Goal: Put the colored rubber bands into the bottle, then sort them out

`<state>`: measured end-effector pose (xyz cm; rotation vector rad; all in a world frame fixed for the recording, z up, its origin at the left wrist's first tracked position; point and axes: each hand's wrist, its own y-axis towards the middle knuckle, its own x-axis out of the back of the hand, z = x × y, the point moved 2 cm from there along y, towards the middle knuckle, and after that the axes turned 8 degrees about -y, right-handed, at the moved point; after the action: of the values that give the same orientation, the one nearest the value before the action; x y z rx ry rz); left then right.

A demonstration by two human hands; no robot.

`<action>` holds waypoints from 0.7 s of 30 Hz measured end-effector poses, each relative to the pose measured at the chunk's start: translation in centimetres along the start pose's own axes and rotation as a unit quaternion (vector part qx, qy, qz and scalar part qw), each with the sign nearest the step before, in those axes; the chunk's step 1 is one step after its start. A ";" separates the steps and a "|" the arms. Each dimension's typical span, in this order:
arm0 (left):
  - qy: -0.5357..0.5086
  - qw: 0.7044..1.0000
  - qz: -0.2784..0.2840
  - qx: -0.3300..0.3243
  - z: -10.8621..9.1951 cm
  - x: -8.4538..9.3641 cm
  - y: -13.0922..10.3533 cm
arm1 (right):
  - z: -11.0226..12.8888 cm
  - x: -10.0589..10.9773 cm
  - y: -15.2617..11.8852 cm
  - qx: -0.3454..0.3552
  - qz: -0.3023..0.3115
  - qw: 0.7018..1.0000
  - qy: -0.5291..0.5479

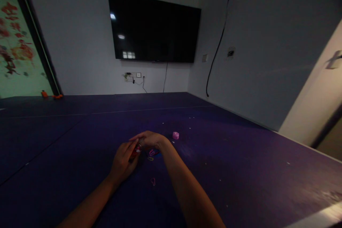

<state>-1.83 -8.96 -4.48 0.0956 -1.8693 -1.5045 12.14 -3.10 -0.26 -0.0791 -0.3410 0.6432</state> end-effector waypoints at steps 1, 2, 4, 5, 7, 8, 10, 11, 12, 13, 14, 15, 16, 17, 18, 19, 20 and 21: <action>0.002 1.000 0.003 -0.011 -0.1 0.1 0.0 | 0.0 0.1 0.0 -0.001 -0.008 0.999 -0.034; 0.004 1.000 0.005 -0.022 -0.2 0.2 0.0 | 0.0 0.1 0.0 -0.001 -0.012 0.998 -0.066; 0.007 0.999 0.003 -0.038 -0.4 0.3 0.0 | -0.1 0.3 -0.1 0.002 -0.016 0.993 -0.118; 0.008 0.999 0.002 -0.044 -0.4 0.3 0.0 | -0.1 0.3 -0.1 0.003 -0.018 0.990 -0.140; 0.007 0.999 0.003 -0.048 -0.5 0.3 0.0 | -0.3 0.4 -0.2 0.002 -0.036 0.984 -0.173; 0.005 0.999 0.005 -0.046 -0.4 0.3 0.1 | -0.3 0.4 -0.2 0.002 -0.051 0.982 -0.183; 0.006 1.000 0.006 -0.030 -0.2 0.2 0.1 | -0.3 0.4 -0.1 0.014 -0.081 0.981 -0.174; 0.008 1.000 0.003 -0.018 -0.1 0.2 0.2 | -0.3 0.4 0.0 0.024 -0.089 0.984 -0.154; 0.009 1.000 -0.001 -0.004 0.1 0.2 0.2 | -0.1 0.4 0.0 0.037 -0.092 0.987 -0.125; 0.009 1.000 -0.006 0.011 0.3 0.1 0.2 | 0.1 0.4 0.1 0.048 -0.091 0.990 -0.093; 0.008 0.999 -0.015 0.027 0.5 0.1 0.2 | 0.4 0.5 0.0 0.058 -0.091 0.992 -0.061; 0.006 0.999 -0.023 0.043 0.7 0.0 0.2 | 0.6 0.7 -0.1 0.064 -0.095 0.993 -0.038; 0.005 0.998 -0.033 0.059 0.9 0.0 0.1 | 0.9 0.9 -0.3 0.068 -0.101 0.992 -0.026; 0.005 0.996 -0.041 0.076 1.1 -0.1 0.1 | 1.2 1.1 -0.5 0.072 -0.112 0.991 -0.023; 0.004 0.994 -0.048 0.093 1.3 -0.1 0.0 | 1.5 1.4 -0.8 0.074 -0.124 0.989 -0.028; 0.002 0.993 -0.052 0.110 1.5 -0.2 -0.1 | 1.7 1.6 -1.1 0.076 -0.134 0.987 -0.036; -0.001 0.991 -0.053 0.126 1.6 -0.2 -0.2 | 1.9 1.8 -1.3 0.076 -0.144 0.986 -0.043; -0.006 0.988 -0.054 0.142 1.7 -0.2 -0.2 | 2.1 2.0 -1.6 0.075 -0.155 0.984 -0.048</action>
<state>-2.69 -7.55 -4.87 0.3258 -2.1073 -1.3022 13.84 -3.23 2.52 0.1482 -0.3880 0.3618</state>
